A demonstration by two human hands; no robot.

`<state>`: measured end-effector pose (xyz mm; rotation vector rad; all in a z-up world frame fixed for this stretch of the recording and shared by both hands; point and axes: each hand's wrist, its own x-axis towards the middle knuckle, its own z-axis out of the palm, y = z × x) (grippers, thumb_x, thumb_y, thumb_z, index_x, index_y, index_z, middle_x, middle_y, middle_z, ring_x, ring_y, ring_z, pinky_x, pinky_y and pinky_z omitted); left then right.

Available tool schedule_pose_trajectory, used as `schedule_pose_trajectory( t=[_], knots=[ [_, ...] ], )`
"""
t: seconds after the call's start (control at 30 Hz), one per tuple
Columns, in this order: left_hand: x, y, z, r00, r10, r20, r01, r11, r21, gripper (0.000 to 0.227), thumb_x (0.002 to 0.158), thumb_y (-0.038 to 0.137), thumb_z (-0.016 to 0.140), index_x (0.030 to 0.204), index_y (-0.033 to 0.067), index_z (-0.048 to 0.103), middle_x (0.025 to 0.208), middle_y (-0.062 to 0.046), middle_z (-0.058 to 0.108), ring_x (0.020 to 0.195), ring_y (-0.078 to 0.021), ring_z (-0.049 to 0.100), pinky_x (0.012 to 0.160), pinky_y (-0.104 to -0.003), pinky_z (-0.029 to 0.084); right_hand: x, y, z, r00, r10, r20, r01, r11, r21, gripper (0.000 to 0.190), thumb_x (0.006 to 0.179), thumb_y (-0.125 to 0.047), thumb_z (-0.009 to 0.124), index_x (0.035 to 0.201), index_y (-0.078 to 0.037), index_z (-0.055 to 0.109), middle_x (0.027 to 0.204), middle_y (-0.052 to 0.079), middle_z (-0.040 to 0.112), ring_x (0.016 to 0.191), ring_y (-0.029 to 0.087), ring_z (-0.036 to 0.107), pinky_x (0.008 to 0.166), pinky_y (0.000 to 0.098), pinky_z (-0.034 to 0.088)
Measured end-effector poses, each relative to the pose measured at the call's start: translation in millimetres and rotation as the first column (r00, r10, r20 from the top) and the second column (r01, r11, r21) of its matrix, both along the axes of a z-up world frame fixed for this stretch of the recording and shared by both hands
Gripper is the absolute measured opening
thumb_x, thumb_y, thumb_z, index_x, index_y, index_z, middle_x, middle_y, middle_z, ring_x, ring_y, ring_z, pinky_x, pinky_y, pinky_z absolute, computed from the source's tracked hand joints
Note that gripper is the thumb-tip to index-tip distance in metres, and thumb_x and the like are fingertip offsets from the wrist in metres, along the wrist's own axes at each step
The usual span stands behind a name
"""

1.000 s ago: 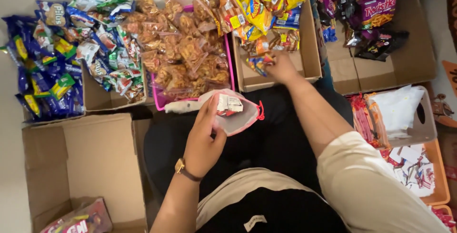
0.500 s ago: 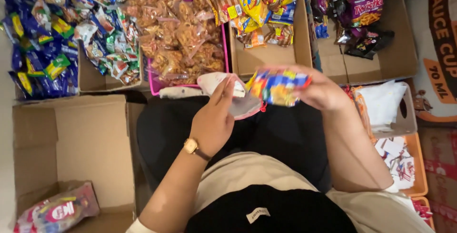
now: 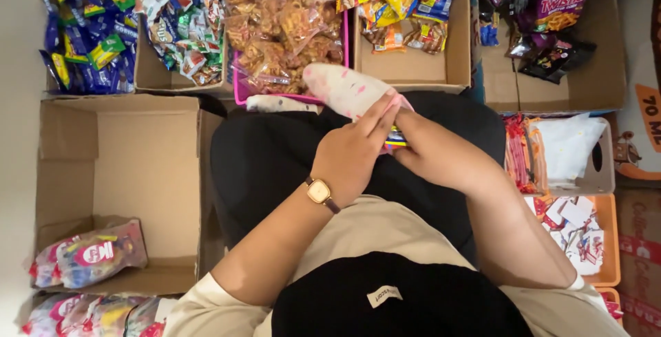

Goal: The person packs various snack items into small plastic bags, ties them with twist ties, and places the completed bags into a cardboard box. The person handles chips, biscuits, and other packaged snacks from surrounding boxes and trays.

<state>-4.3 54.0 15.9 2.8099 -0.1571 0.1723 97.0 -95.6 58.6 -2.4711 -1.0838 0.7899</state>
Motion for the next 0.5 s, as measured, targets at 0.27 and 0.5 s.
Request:
schedule_pose_trajectory(
  t=[0.27, 0.5],
  knots=[
    [-8, -12, 0, 0.993, -0.056, 0.104, 0.058, 0.998, -0.017, 0.059, 0.104, 0.015, 0.049, 0.161, 0.0173, 0.033, 0.162, 0.002, 0.039, 0.091, -0.0298, 0.071, 0.078, -0.037, 0.06, 7, -12, -39, 0.973, 0.088, -0.212, -0.018, 0.95, 0.31, 0.051, 0.085, -0.002, 0.058, 0.136, 0.003, 0.057, 0.13, 0.032, 0.06, 0.133, 0.052, 0.049, 0.103, 0.0589, 0.046],
    [-9, -18, 12, 0.986, -0.162, 0.046, 0.166, 0.982, -0.093, 0.085, 0.083, -0.012, 0.051, 0.162, 0.0132, 0.033, 0.17, -0.001, 0.031, 0.076, -0.0226, 0.069, 0.052, -0.037, 0.047, -6, 24, -53, 0.997, -0.021, -0.068, 0.033, 0.983, 0.178, 0.055, 0.085, -0.005, 0.062, 0.139, 0.006, 0.054, 0.136, 0.032, 0.058, 0.134, 0.05, 0.049, 0.102, 0.062, 0.045]
  ],
)
